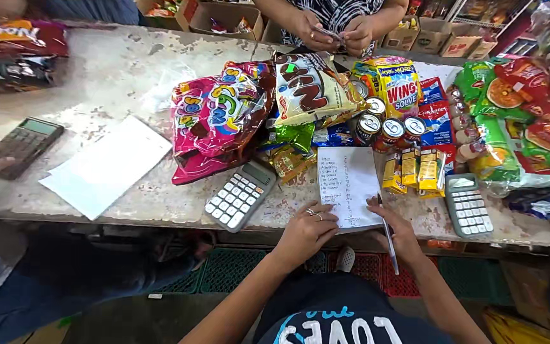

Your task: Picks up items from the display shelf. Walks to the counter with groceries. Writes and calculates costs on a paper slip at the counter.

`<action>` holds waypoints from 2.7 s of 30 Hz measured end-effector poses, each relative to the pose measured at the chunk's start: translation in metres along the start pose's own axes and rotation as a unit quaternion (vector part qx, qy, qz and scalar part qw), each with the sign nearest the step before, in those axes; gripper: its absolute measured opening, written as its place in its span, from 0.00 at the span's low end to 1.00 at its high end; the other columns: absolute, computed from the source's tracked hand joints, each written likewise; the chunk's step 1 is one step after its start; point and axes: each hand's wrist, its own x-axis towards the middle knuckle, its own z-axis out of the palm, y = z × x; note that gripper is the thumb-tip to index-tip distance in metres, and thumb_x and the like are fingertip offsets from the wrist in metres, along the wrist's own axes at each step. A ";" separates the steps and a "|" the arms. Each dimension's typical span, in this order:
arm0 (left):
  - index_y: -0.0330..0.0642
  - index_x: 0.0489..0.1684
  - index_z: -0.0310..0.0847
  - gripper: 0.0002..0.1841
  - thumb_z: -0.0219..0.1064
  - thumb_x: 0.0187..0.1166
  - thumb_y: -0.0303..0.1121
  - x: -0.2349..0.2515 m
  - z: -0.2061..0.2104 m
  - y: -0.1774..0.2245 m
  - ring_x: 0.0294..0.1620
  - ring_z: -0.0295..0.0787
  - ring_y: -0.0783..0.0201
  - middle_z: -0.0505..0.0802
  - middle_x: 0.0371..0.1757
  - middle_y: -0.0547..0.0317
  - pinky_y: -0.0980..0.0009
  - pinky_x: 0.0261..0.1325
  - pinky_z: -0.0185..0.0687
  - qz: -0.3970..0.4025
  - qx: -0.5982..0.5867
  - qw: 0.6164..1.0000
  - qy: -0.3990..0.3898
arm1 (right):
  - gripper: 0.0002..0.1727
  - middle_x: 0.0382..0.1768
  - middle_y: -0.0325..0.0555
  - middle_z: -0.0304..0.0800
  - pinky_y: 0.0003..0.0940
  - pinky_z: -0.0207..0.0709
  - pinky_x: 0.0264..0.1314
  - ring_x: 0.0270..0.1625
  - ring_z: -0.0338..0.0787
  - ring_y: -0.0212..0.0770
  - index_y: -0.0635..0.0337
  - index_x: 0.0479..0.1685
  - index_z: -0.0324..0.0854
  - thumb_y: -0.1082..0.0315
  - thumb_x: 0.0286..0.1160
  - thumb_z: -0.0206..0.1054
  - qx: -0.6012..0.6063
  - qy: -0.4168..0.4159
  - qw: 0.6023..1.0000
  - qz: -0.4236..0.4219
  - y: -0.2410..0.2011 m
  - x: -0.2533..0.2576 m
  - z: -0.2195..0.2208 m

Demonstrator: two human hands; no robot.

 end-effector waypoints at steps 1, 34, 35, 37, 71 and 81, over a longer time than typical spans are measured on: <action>0.46 0.41 0.95 0.09 0.68 0.82 0.38 -0.005 -0.003 0.001 0.71 0.88 0.58 0.97 0.54 0.63 0.50 0.85 0.67 0.011 -0.005 1.000 0.009 | 0.25 0.74 0.47 0.85 0.50 0.68 0.88 0.83 0.76 0.51 0.50 0.65 0.88 0.59 0.66 0.80 0.001 -0.003 1.000 -0.013 -0.002 -0.003 0.002; 0.60 0.74 0.85 0.32 0.77 0.64 0.27 -0.051 0.004 -0.038 0.86 0.66 0.29 0.75 0.84 0.33 0.25 0.83 0.53 -0.078 0.094 0.992 -0.037 | 0.15 0.19 0.26 0.86 0.14 0.74 0.20 0.17 0.78 0.16 0.58 0.25 0.83 0.70 0.84 0.63 0.226 0.053 0.971 0.065 -0.056 0.113 0.066; 0.60 0.74 0.85 0.32 0.77 0.64 0.28 -0.052 0.004 -0.039 0.86 0.66 0.29 0.75 0.83 0.33 0.25 0.83 0.53 -0.077 0.094 0.992 -0.032 | 0.13 0.19 0.27 0.86 0.15 0.76 0.20 0.17 0.80 0.18 0.58 0.27 0.82 0.70 0.83 0.63 0.228 0.053 0.970 0.067 -0.054 0.116 0.065; 0.61 0.73 0.86 0.30 0.77 0.67 0.29 -0.052 0.006 -0.041 0.86 0.65 0.30 0.75 0.83 0.33 0.26 0.84 0.53 -0.075 0.096 0.992 -0.028 | 0.07 0.21 0.30 0.87 0.20 0.82 0.23 0.19 0.85 0.23 0.59 0.33 0.82 0.71 0.81 0.65 0.229 0.058 0.969 0.069 -0.049 0.123 0.060; 0.63 0.57 0.96 0.15 0.70 0.75 0.36 -0.052 0.012 -0.041 0.82 0.71 0.28 0.87 0.74 0.41 0.30 0.83 0.60 -0.045 0.048 0.997 0.029 | 0.16 0.14 0.29 0.76 0.13 0.65 0.23 0.19 0.72 0.16 0.57 0.11 0.73 0.78 0.64 0.70 0.100 0.072 0.989 -0.080 -0.030 0.125 0.074; 0.63 0.56 0.96 0.15 0.69 0.76 0.36 -0.053 0.014 -0.042 0.83 0.71 0.29 0.87 0.74 0.41 0.31 0.84 0.60 -0.044 0.053 0.997 0.036 | 0.16 0.14 0.34 0.76 0.14 0.64 0.23 0.19 0.72 0.18 0.61 0.11 0.73 0.78 0.63 0.70 0.059 0.057 0.992 -0.093 -0.030 0.127 0.077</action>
